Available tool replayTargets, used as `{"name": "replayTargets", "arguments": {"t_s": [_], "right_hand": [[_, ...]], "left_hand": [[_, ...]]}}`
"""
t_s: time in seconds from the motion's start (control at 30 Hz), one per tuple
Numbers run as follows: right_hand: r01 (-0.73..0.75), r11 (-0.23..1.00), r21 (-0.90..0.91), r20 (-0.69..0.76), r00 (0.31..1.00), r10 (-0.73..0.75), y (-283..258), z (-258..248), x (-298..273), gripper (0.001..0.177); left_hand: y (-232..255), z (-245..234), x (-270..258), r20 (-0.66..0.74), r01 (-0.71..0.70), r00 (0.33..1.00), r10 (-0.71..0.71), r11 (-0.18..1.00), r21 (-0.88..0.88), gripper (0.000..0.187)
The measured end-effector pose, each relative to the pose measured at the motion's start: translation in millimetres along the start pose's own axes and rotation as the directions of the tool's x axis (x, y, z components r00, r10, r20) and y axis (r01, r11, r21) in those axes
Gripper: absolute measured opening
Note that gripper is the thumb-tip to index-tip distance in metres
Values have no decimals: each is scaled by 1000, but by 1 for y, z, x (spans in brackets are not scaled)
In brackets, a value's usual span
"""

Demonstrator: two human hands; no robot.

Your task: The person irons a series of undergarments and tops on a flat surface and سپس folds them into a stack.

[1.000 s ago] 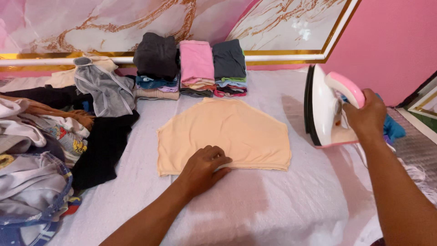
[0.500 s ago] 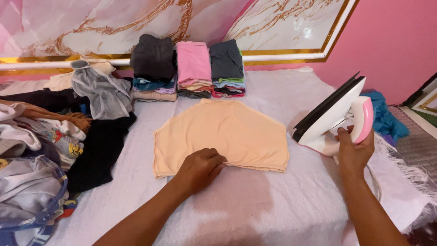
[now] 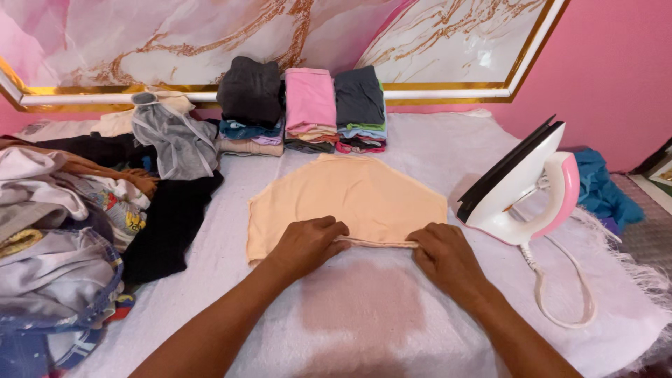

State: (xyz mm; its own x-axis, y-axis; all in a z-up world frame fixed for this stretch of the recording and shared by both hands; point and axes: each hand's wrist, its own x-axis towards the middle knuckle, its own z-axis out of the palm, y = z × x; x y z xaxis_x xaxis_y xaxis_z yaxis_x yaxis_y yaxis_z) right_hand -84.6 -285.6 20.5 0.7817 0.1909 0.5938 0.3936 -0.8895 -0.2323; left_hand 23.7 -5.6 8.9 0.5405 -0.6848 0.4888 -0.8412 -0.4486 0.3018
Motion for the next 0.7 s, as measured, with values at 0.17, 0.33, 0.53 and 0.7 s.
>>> {"name": "replayTargets", "arguments": {"t_s": [0.17,0.33,0.53,0.7], "right_hand": [[-201,933,299,-40,974,222,21,-6,38,24],[-297,820,490,-144,900,412,15,-51,89,17],[-53,806,589,-405,845,351,7,-106,147,12],[-45,879,474,-498,810,310,34,-101,177,13]], "left_hand": [[-30,-40,-15,-90,76,994,-69,994,76,19],[-53,-106,2,-275,240,904,-328,920,-310,20],[-29,-178,37,-463,-51,841,-281,811,-583,24],[-45,-180,65,-484,-81,787,-382,715,-695,24]]}}
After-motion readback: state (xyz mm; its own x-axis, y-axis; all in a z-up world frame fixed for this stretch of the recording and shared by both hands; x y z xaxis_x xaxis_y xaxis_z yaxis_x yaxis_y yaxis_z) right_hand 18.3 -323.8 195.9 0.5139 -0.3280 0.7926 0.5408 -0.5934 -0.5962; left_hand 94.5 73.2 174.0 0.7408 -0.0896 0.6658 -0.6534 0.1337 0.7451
